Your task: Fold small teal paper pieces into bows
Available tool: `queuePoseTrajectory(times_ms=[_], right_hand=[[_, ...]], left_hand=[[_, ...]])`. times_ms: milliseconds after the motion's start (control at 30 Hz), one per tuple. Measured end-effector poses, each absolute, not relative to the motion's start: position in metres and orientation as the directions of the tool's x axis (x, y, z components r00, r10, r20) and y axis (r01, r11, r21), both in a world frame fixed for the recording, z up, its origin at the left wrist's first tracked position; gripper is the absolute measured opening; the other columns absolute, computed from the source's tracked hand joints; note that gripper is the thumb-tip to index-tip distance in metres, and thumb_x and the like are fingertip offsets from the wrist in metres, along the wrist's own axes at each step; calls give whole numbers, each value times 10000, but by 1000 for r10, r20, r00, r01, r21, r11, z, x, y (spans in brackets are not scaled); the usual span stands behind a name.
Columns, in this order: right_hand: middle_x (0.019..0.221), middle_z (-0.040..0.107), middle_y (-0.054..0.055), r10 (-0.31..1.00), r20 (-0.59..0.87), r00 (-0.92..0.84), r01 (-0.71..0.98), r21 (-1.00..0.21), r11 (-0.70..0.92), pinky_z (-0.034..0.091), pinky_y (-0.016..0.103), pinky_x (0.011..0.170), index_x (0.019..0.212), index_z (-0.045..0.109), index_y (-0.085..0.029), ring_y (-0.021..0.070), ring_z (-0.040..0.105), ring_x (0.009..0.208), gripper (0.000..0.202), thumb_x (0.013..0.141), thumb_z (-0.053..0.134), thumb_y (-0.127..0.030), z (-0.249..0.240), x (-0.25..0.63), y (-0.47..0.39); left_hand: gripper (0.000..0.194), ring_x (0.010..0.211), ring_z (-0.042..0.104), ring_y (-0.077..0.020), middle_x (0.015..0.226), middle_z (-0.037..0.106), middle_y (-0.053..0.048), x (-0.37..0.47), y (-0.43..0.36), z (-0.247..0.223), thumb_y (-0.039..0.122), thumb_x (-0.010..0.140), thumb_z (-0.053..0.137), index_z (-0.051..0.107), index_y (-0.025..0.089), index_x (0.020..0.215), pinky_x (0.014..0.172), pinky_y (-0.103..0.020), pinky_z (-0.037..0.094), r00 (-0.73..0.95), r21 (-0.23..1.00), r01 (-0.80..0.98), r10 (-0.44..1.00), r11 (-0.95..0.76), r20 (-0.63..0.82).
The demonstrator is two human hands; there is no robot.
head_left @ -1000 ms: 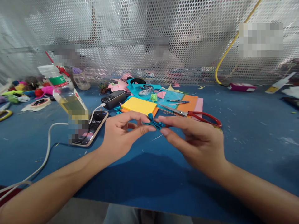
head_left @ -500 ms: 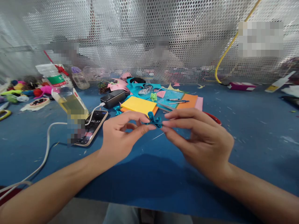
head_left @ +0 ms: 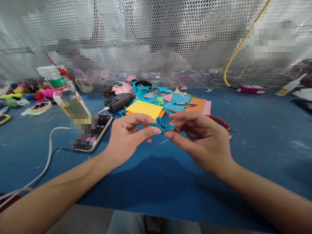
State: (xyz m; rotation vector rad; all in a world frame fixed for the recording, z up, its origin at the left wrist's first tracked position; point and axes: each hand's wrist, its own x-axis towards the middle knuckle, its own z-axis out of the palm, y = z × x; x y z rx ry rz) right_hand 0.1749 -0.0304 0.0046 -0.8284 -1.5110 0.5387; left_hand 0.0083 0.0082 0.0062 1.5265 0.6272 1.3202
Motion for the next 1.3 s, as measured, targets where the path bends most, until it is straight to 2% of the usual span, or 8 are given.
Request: queuePoseTrajectory(times_ms=[67,167,300,467,633,767,1100,1300], right_hand=[[710,642,-42,817,577,13,159,-808,568,531,217,562,957,654,-231,85,592,603,285,690,699,-138,7,175,-29],[703,678,-43,881,473,-12,53,-880,473,540,216,577,842,690,-232,88,621,621,175,682,708,-164,8,175,-25],[729,710,-41,898,440,14,-93,-894,439,565,235,620,732,689,-235,116,663,684,116,643,737,-177,5,174,-23],[789,732,-34,891,451,48,-61,-889,453,586,289,707,730,700,-245,149,687,765,141,659,710,-124,8,170,-30],[735,721,-22,865,494,89,53,-870,491,575,269,599,722,692,-226,145,672,674,104,653,721,-154,11,169,-34],[750,706,-26,861,506,56,72,-862,502,547,234,562,814,705,-242,121,645,663,184,661,712,-139,10,171,-32],[734,706,-66,903,418,103,-153,-890,429,570,248,683,697,705,-282,110,660,726,210,620,726,-88,6,169,-31],[649,659,-73,919,375,120,-196,-899,392,526,206,577,670,685,-255,76,607,601,165,594,760,-128,5,168,-30]], left_hand=[[167,603,589,-91,726,642,1,8,9,5,138,590,771,685,192,723,443,-153,531,278,903,-215,863,-373,423],[179,592,580,-85,712,642,9,8,9,6,111,591,764,687,198,726,455,-159,534,276,894,-213,854,-393,441],[136,537,558,-70,673,643,16,8,6,9,117,615,752,684,190,707,456,-169,524,265,877,-175,836,-448,480],[116,548,567,-72,688,653,15,8,3,12,164,622,759,679,185,703,466,-173,520,220,829,-86,801,-553,557],[119,540,572,-76,661,646,20,8,4,11,162,621,759,678,187,705,465,-178,526,217,830,-96,802,-549,556],[125,537,566,-72,651,638,26,8,5,11,148,621,757,684,194,712,461,-170,519,228,846,-131,815,-516,533],[138,564,570,-67,714,657,19,7,6,10,133,622,758,681,193,719,468,-160,533,240,853,-170,818,-494,522],[203,601,600,-84,717,650,29,7,9,10,135,635,749,619,192,779,463,-161,543,246,869,-157,833,-470,495]])
